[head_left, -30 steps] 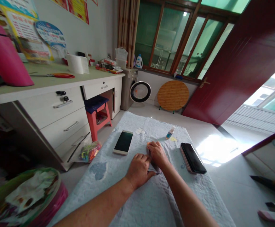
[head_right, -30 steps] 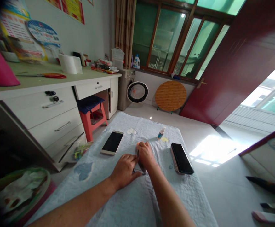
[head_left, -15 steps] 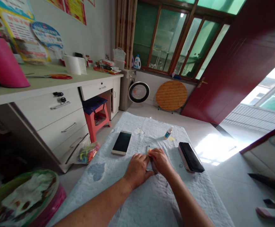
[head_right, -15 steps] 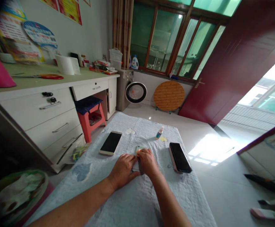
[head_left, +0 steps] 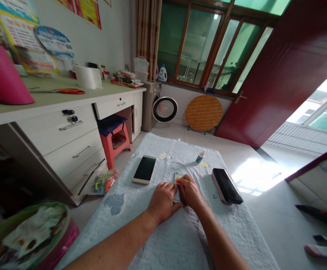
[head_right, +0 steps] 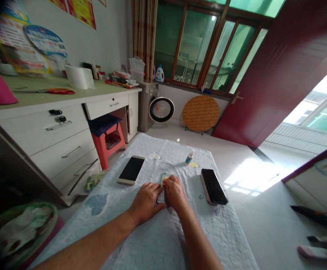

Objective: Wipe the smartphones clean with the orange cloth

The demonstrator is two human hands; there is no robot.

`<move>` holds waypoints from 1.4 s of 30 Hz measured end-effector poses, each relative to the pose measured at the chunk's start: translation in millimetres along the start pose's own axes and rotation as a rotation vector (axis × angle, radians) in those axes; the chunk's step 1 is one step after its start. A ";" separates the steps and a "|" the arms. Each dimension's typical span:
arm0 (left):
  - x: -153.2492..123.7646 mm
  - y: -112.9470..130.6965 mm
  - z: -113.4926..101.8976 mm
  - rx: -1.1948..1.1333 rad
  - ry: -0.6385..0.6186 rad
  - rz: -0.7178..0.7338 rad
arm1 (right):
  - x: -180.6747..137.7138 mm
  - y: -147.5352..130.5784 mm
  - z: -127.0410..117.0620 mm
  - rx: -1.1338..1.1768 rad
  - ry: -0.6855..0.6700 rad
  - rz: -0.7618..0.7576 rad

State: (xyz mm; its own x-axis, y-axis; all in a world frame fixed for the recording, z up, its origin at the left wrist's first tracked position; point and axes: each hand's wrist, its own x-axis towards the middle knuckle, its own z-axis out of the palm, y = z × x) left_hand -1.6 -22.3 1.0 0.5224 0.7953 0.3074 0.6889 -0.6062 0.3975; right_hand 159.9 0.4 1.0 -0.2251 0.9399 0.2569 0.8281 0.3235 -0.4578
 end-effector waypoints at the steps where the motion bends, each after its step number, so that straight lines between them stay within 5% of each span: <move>1: -0.1 0.0 0.2 -0.010 0.003 -0.002 | -1.0 -1.2 -2.6 0.013 -0.030 -0.012; 7: -0.2 -1.1 1.8 -0.028 0.013 0.004 | -7.7 4.0 -19.9 0.093 -0.139 -0.033; 18: -0.7 -2.1 4.1 0.024 0.014 0.015 | -7.0 38.3 -10.7 -0.031 0.068 0.109; 34: -1.2 -1.6 1.6 -0.008 0.020 0.026 | 5.2 -3.4 3.3 -0.096 0.024 -0.116; 42: -2.0 -5.2 -0.5 -0.082 0.011 0.018 | 3.1 -3.4 2.5 0.042 0.032 -0.111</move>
State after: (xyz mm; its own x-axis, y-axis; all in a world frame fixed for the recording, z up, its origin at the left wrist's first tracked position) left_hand -6.5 -20.7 -1.3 0.5285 0.7845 0.3244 0.6358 -0.6190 0.4612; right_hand 155.1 2.5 1.2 -0.2969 0.8943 0.3347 0.7767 0.4301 -0.4602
